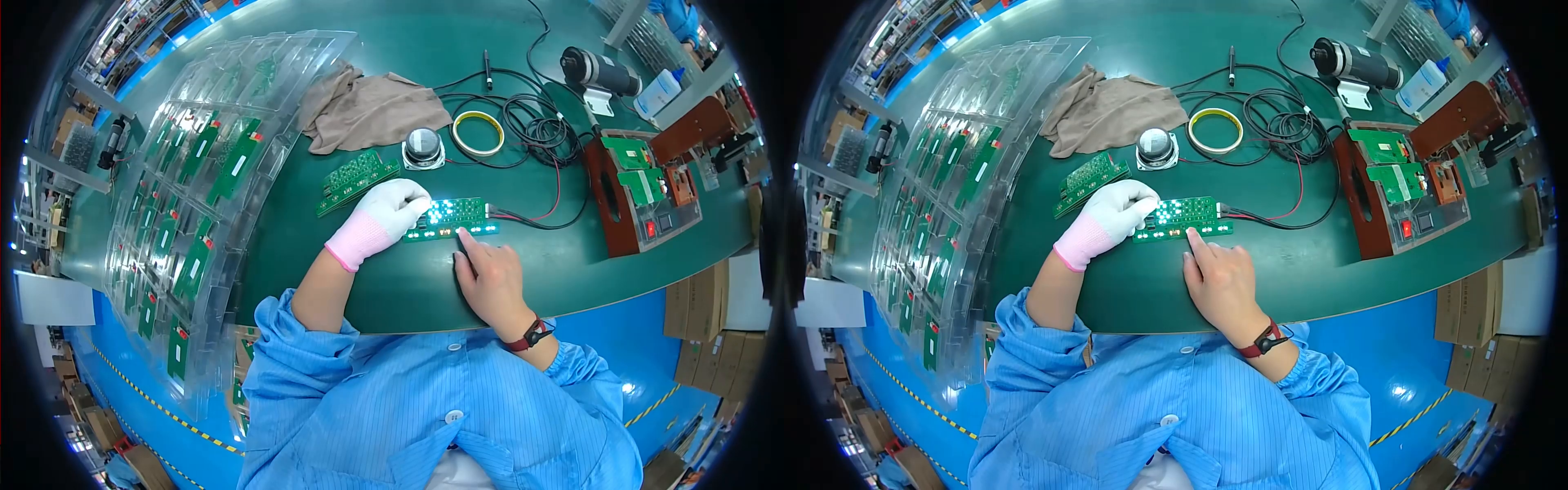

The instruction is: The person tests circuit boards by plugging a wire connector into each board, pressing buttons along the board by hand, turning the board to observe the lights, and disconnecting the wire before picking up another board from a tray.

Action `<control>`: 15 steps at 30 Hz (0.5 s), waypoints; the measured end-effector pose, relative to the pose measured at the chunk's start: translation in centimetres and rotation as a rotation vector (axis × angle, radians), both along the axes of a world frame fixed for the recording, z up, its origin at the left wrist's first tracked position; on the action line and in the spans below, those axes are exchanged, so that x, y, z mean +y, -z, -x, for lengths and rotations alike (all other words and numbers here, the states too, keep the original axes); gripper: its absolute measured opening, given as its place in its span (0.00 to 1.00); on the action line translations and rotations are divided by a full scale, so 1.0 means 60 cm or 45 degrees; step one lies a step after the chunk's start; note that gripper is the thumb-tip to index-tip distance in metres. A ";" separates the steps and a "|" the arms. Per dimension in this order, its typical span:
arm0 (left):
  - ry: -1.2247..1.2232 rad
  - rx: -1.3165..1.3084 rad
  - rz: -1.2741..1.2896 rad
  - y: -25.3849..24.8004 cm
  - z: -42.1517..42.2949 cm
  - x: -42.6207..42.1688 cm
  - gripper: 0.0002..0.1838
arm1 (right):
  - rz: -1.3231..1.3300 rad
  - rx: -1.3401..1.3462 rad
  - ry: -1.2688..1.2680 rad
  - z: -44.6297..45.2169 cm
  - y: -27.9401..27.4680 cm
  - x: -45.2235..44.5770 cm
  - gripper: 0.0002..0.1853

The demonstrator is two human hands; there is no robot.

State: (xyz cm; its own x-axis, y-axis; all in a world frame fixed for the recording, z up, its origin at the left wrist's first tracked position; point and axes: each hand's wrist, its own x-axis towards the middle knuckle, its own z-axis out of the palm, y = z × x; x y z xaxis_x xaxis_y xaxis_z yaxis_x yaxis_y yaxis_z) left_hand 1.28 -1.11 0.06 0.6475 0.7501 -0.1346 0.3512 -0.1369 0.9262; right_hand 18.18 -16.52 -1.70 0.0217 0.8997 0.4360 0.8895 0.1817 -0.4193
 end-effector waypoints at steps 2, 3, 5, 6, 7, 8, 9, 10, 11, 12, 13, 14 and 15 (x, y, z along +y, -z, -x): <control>0.006 -0.041 -0.023 0.007 0.001 0.001 0.12 | 0.013 0.004 -0.002 0.000 -0.001 -0.001 0.17; 0.002 -0.025 -0.014 0.006 0.001 0.000 0.12 | 0.019 0.006 -0.001 0.000 -0.001 -0.001 0.17; -0.003 0.004 0.005 0.002 -0.001 0.000 0.12 | 0.004 -0.001 0.004 0.000 0.000 0.000 0.17; 0.002 0.002 -0.007 0.003 -0.002 0.000 0.12 | 0.001 -0.004 0.006 0.000 0.002 -0.001 0.16; 0.007 0.000 -0.016 0.004 -0.001 0.000 0.12 | 0.008 0.011 0.002 0.000 0.001 -0.001 0.16; 0.012 -0.002 -0.023 0.006 0.001 0.000 0.12 | 0.016 0.025 -0.002 0.000 -0.001 -0.001 0.15; 0.030 -0.021 -0.044 0.011 0.001 0.002 0.12 | 0.023 0.038 -0.007 0.000 -0.003 -0.003 0.15; 0.025 -0.013 -0.023 0.010 0.002 -0.001 0.12 | 0.003 0.060 -0.022 0.001 -0.001 -0.006 0.14; 0.020 -0.006 -0.010 0.006 0.002 -0.001 0.12 | -0.025 0.080 -0.038 0.003 0.003 -0.005 0.12; 0.015 0.001 0.001 0.003 0.001 0.000 0.12 | -0.055 0.100 -0.053 0.003 0.004 -0.003 0.11; 0.011 0.001 0.005 0.002 0.001 0.000 0.12 | -0.043 0.106 -0.056 0.004 0.003 -0.002 0.10; 0.008 0.000 0.010 0.001 0.001 -0.001 0.12 | -0.029 0.112 -0.059 0.005 0.002 -0.001 0.09; 0.005 0.000 0.017 0.002 0.001 -0.001 0.12 | -0.014 0.118 -0.061 0.005 0.002 -0.001 0.07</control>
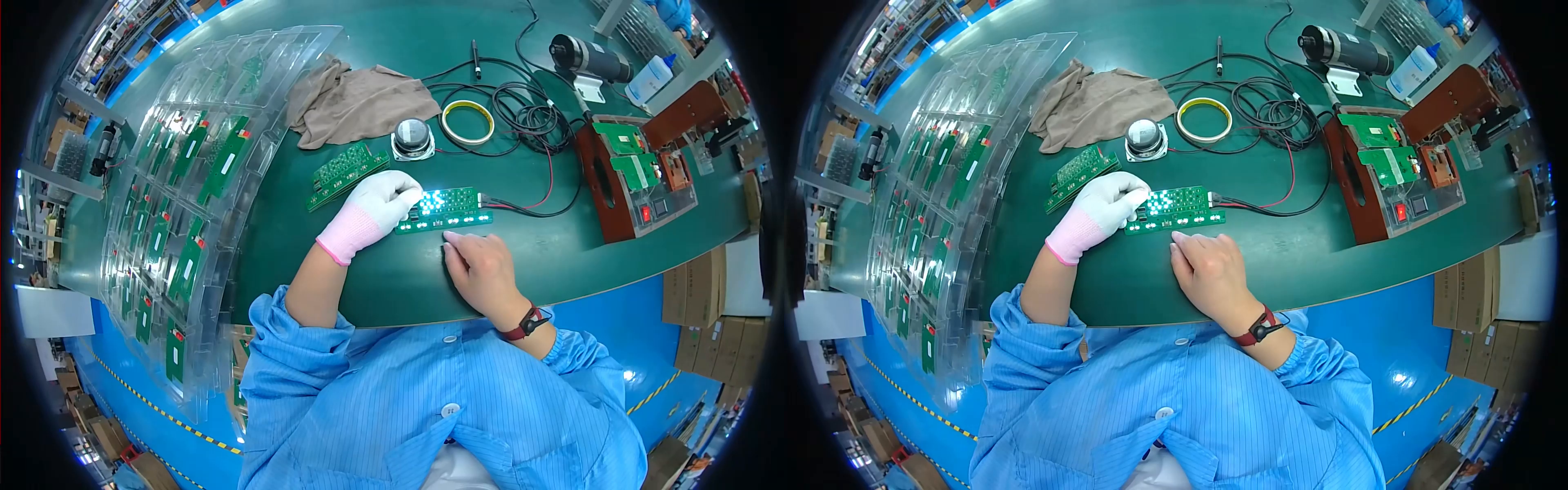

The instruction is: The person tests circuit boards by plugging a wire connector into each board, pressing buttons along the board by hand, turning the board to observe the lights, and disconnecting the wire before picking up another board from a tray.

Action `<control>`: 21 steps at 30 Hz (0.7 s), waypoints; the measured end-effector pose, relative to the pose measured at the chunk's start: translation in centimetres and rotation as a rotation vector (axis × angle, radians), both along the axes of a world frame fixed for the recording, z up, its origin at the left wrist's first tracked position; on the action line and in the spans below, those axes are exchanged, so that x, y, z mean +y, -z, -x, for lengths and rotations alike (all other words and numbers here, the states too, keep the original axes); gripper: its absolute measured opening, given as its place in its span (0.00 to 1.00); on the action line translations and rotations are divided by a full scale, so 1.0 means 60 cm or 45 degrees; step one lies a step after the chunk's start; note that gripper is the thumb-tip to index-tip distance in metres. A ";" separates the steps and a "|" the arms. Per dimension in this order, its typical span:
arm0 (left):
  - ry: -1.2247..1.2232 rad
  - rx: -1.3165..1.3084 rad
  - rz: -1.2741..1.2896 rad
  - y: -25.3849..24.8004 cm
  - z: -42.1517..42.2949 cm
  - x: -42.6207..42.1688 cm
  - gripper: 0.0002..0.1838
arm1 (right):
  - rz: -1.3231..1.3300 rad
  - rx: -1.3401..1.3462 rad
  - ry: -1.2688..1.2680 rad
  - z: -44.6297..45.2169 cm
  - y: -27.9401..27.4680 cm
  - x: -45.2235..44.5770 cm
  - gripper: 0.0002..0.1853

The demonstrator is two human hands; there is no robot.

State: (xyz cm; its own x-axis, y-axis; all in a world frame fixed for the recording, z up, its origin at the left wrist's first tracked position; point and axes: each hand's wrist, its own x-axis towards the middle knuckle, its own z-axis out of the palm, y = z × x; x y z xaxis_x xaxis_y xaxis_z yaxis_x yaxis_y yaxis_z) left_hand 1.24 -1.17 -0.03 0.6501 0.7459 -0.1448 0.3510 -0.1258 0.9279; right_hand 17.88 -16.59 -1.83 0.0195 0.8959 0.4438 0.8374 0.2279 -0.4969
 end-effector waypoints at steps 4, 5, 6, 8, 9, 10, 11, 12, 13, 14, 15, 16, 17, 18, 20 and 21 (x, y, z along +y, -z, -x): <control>0.004 -0.013 0.031 -0.005 -0.002 0.000 0.12 | -0.023 -0.013 0.014 0.000 -0.002 0.002 0.06; 0.011 -0.026 0.014 -0.005 -0.002 0.002 0.12 | -0.030 -0.018 0.019 0.000 -0.004 0.003 0.06; 0.017 -0.036 0.002 -0.007 -0.003 -0.001 0.12 | -0.033 -0.020 0.023 0.001 -0.003 0.000 0.06; 0.006 -0.002 0.027 -0.008 -0.002 -0.003 0.12 | -0.023 0.000 0.022 0.001 0.000 -0.001 0.06; 0.015 -0.023 0.017 -0.005 -0.001 -0.001 0.12 | -0.027 0.008 0.021 0.001 -0.002 0.000 0.06; 0.004 -0.010 0.040 -0.007 -0.001 -0.001 0.12 | -0.019 -0.001 0.016 0.001 -0.002 0.000 0.06; -0.005 0.001 0.061 -0.012 -0.002 -0.004 0.12 | -0.012 -0.011 0.013 0.001 -0.001 -0.001 0.06; -0.015 0.014 0.086 -0.015 -0.004 -0.004 0.12 | -0.001 -0.021 0.010 0.000 0.000 -0.001 0.06; -0.010 0.011 0.073 -0.015 -0.005 -0.002 0.12 | -0.005 -0.026 0.017 -0.001 0.000 0.000 0.07; -0.008 0.012 0.065 -0.015 -0.003 -0.003 0.12 | -0.003 -0.027 0.022 -0.001 0.000 0.000 0.07; -0.007 0.014 0.059 -0.013 -0.002 -0.004 0.12 | -0.001 -0.027 0.025 -0.001 0.001 0.000 0.08; -0.010 0.021 0.054 -0.011 -0.002 -0.005 0.12 | -0.001 -0.016 0.045 -0.001 0.002 0.000 0.09; -0.013 0.029 0.046 -0.011 -0.002 -0.005 0.12 | -0.004 -0.003 0.066 -0.002 0.001 0.000 0.10; -0.014 0.036 0.034 -0.012 -0.002 -0.004 0.12 | -0.011 0.008 0.088 -0.002 0.000 0.002 0.11; -0.020 0.017 0.077 -0.013 -0.003 -0.004 0.12 | -0.008 -0.020 0.107 0.000 -0.002 0.002 0.13; -0.025 0.005 0.100 -0.013 -0.004 -0.004 0.12 | -0.005 -0.036 0.115 0.000 -0.002 0.002 0.14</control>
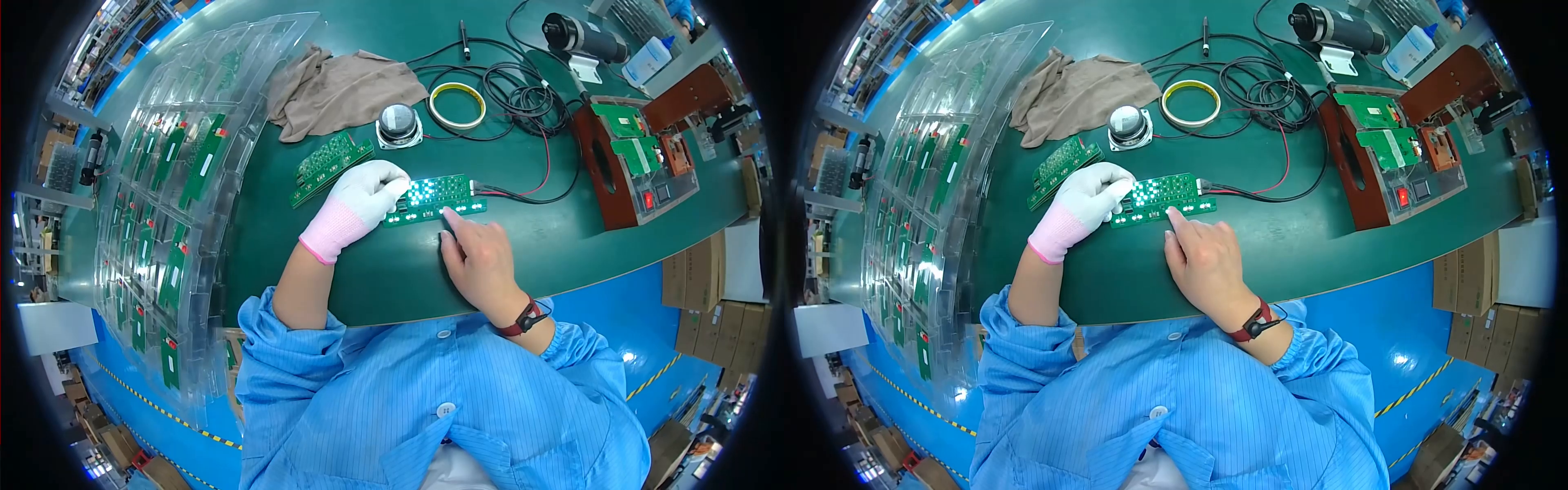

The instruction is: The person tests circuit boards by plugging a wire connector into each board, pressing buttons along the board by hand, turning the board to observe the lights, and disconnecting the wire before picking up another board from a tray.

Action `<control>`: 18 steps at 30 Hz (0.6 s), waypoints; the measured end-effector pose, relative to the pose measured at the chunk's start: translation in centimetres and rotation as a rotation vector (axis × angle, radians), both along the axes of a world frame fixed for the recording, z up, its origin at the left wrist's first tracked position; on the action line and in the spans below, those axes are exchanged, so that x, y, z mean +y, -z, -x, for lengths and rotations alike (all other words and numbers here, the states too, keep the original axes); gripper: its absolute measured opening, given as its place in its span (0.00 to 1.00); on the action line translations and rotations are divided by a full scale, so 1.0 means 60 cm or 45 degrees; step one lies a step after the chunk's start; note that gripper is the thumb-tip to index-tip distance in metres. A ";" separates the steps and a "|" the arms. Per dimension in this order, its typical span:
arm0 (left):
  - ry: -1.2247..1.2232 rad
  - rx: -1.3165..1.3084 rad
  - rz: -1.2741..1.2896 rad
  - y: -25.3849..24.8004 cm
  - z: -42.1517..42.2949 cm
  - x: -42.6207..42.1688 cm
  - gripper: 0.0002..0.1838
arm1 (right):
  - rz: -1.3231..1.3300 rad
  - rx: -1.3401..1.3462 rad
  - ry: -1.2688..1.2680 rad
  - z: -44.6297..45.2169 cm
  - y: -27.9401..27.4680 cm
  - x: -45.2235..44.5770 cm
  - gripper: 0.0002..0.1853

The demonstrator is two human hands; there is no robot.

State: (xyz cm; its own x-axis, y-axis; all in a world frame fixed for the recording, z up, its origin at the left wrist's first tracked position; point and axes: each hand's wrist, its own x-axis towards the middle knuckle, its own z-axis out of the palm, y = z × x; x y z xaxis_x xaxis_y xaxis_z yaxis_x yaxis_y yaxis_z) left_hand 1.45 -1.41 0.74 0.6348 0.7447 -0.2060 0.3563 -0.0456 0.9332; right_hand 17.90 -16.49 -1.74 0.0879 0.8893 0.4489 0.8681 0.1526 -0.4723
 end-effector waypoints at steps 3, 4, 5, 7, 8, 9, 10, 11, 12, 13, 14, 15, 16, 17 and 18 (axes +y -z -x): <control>0.026 0.029 -0.078 0.003 0.001 0.003 0.12 | 0.031 -0.063 -0.029 -0.001 0.001 0.001 0.16; 0.023 0.022 -0.066 0.003 0.003 0.002 0.12 | 0.041 -0.067 -0.033 0.000 0.001 0.000 0.16; 0.022 0.011 -0.060 0.005 0.003 0.002 0.12 | 0.044 -0.075 -0.034 0.000 0.002 -0.001 0.16; 0.005 0.019 -0.036 -0.001 0.000 0.001 0.12 | 0.035 -0.087 -0.032 -0.002 0.001 0.002 0.17; 0.001 0.025 -0.045 -0.003 -0.002 0.001 0.12 | 0.030 -0.086 -0.031 -0.001 0.003 0.002 0.17; -0.003 0.034 -0.047 -0.004 -0.001 0.000 0.12 | 0.032 -0.083 -0.032 0.000 0.005 0.001 0.17; -0.008 0.044 -0.046 -0.003 -0.001 -0.001 0.12 | 0.043 -0.080 -0.030 0.000 0.005 0.001 0.17; -0.014 0.006 -0.034 -0.003 -0.002 -0.002 0.12 | 0.055 -0.076 -0.028 -0.001 0.003 0.001 0.17; -0.015 0.003 -0.034 0.000 -0.001 -0.003 0.13 | 0.066 -0.069 -0.025 0.000 0.002 0.000 0.17; -0.015 0.000 -0.038 0.002 -0.001 -0.002 0.13 | 0.064 -0.065 -0.026 0.000 0.003 -0.001 0.17; -0.014 -0.005 -0.045 0.003 -0.001 0.000 0.13 | 0.060 -0.063 -0.026 0.000 0.003 -0.001 0.17; -0.018 0.016 -0.036 0.001 -0.002 0.000 0.13 | 0.054 -0.064 -0.025 -0.001 0.004 0.000 0.17; -0.022 0.036 -0.026 -0.005 -0.003 -0.002 0.13 | 0.048 -0.063 -0.025 -0.001 0.005 0.000 0.16; -0.028 0.053 -0.016 -0.009 -0.004 -0.003 0.14 | 0.042 -0.064 -0.026 -0.001 0.006 0.001 0.16; -0.024 0.059 -0.021 -0.010 -0.005 -0.003 0.14 | 0.039 -0.064 -0.028 -0.001 0.006 0.000 0.16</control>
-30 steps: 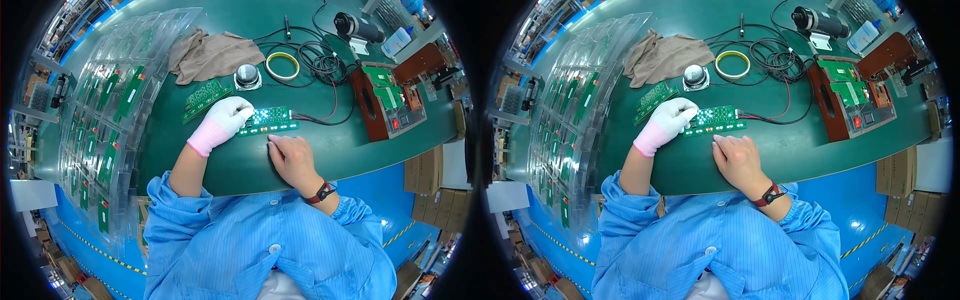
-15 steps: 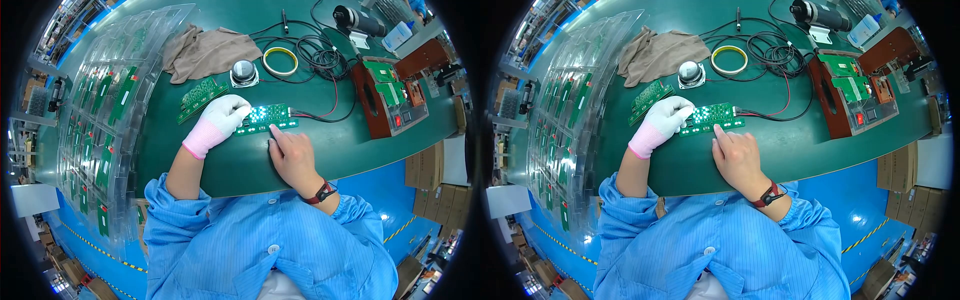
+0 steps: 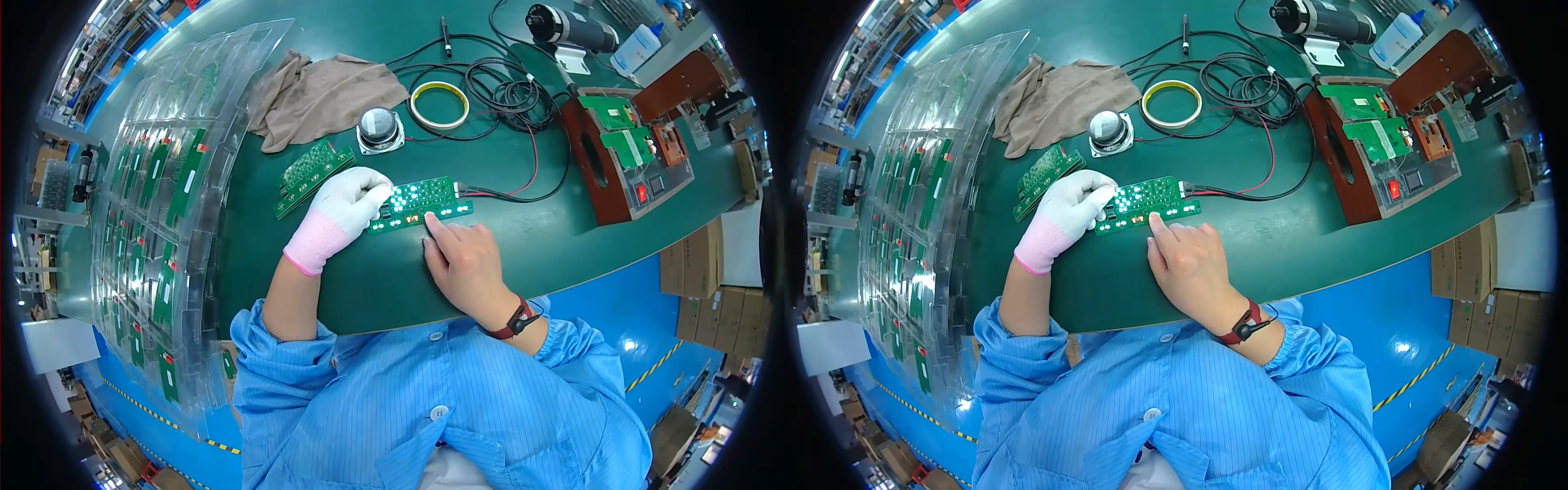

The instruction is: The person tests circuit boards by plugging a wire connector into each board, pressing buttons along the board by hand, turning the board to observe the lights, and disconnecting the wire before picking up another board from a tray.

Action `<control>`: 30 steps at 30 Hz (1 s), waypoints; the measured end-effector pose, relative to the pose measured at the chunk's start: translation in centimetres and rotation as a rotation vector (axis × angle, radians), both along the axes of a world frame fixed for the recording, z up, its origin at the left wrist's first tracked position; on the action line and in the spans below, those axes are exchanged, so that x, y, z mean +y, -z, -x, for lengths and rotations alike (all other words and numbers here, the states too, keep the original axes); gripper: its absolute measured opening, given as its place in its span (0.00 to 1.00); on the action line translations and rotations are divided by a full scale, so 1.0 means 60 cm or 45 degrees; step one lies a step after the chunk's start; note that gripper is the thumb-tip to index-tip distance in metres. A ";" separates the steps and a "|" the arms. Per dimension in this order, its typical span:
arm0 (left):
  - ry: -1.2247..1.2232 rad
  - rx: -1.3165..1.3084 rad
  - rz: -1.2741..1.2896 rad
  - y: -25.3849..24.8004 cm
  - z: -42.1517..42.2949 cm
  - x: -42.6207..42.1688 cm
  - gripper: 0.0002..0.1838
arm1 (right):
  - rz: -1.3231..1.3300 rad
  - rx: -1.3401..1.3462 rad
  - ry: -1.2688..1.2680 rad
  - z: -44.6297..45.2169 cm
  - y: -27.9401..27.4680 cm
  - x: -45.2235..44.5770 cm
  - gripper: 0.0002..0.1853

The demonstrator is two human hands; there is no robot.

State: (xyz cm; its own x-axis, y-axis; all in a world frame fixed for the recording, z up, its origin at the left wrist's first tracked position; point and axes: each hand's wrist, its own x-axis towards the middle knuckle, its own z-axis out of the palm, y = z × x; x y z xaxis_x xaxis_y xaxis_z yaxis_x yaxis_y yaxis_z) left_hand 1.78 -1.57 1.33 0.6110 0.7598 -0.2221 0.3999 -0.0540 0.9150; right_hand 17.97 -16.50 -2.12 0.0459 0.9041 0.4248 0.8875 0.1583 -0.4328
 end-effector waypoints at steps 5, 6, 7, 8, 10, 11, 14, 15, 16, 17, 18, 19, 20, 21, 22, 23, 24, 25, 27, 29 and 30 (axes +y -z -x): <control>-0.010 -0.050 0.000 0.006 0.001 -0.001 0.14 | -0.006 0.020 -0.010 -0.001 -0.002 0.000 0.16; -0.005 -0.040 -0.010 0.003 -0.001 0.000 0.13 | -0.010 0.025 -0.008 -0.002 0.000 0.000 0.16; -0.001 -0.026 -0.017 0.001 -0.001 0.000 0.13 | -0.009 0.019 -0.007 -0.003 -0.002 0.001 0.16; 0.002 -0.009 -0.020 0.001 -0.001 0.000 0.13 | -0.004 0.016 -0.008 -0.003 -0.003 0.002 0.16; -0.003 -0.008 -0.002 0.001 -0.002 0.000 0.13 | 0.018 0.018 -0.012 -0.003 -0.003 0.000 0.16; -0.005 -0.005 0.007 0.001 -0.001 0.000 0.13 | 0.032 0.023 -0.015 -0.003 -0.004 0.000 0.16; -0.021 0.019 0.026 -0.006 -0.004 -0.002 0.12 | 0.013 0.029 -0.006 -0.002 -0.001 0.000 0.16; -0.020 0.008 0.017 -0.004 -0.005 -0.002 0.12 | -0.003 0.027 0.000 -0.002 -0.001 0.000 0.16; -0.020 -0.003 0.009 -0.001 -0.004 -0.001 0.12 | 0.006 0.007 0.004 -0.002 -0.001 0.001 0.16; -0.023 -0.013 0.002 0.001 -0.003 -0.002 0.12 | 0.016 -0.013 0.005 -0.002 -0.001 0.001 0.16; -0.014 -0.009 0.001 0.000 -0.003 -0.002 0.12 | 0.027 -0.033 0.003 -0.001 -0.001 0.000 0.16; -0.008 -0.004 0.001 -0.001 -0.003 -0.001 0.12 | 0.046 -0.055 0.002 0.000 -0.001 0.000 0.16; -0.002 0.001 0.001 -0.002 -0.002 -0.002 0.13 | 0.064 -0.077 0.001 0.000 -0.001 -0.001 0.16; -0.003 -0.005 -0.001 -0.001 -0.001 -0.002 0.12 | 0.078 -0.101 0.002 0.000 -0.001 0.000 0.16; -0.002 -0.013 -0.004 0.001 -0.001 -0.001 0.12 | 0.064 -0.072 -0.003 0.000 -0.002 0.000 0.17; 0.003 -0.020 -0.007 0.001 -0.002 0.000 0.12 | 0.052 -0.043 -0.005 0.000 -0.002 -0.001 0.17; 0.005 -0.004 -0.005 -0.002 -0.003 0.001 0.12 | 0.041 -0.014 -0.007 -0.001 -0.002 -0.001 0.17; 0.006 0.016 -0.001 -0.005 -0.003 0.001 0.12 | 0.033 0.038 -0.001 -0.003 -0.003 -0.002 0.17; 0.005 0.029 0.000 -0.004 -0.003 -0.001 0.12 | 0.024 0.147 0.005 -0.005 -0.006 -0.003 0.18; 0.006 0.013 -0.013 0.001 -0.002 0.000 0.12 | -0.016 0.233 0.027 -0.011 -0.009 -0.004 0.19; 0.005 0.015 0.004 0.001 -0.001 0.000 0.13 | -0.040 0.275 0.038 -0.018 -0.010 -0.003 0.20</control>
State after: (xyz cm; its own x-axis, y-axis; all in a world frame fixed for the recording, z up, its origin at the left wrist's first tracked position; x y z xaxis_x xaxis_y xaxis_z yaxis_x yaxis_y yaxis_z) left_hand 1.85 -1.59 1.29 0.6110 0.7569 -0.2317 0.4105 -0.0527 0.9103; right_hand 19.05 -16.70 -1.49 0.1655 0.8874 0.4302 0.7790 0.1499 -0.6088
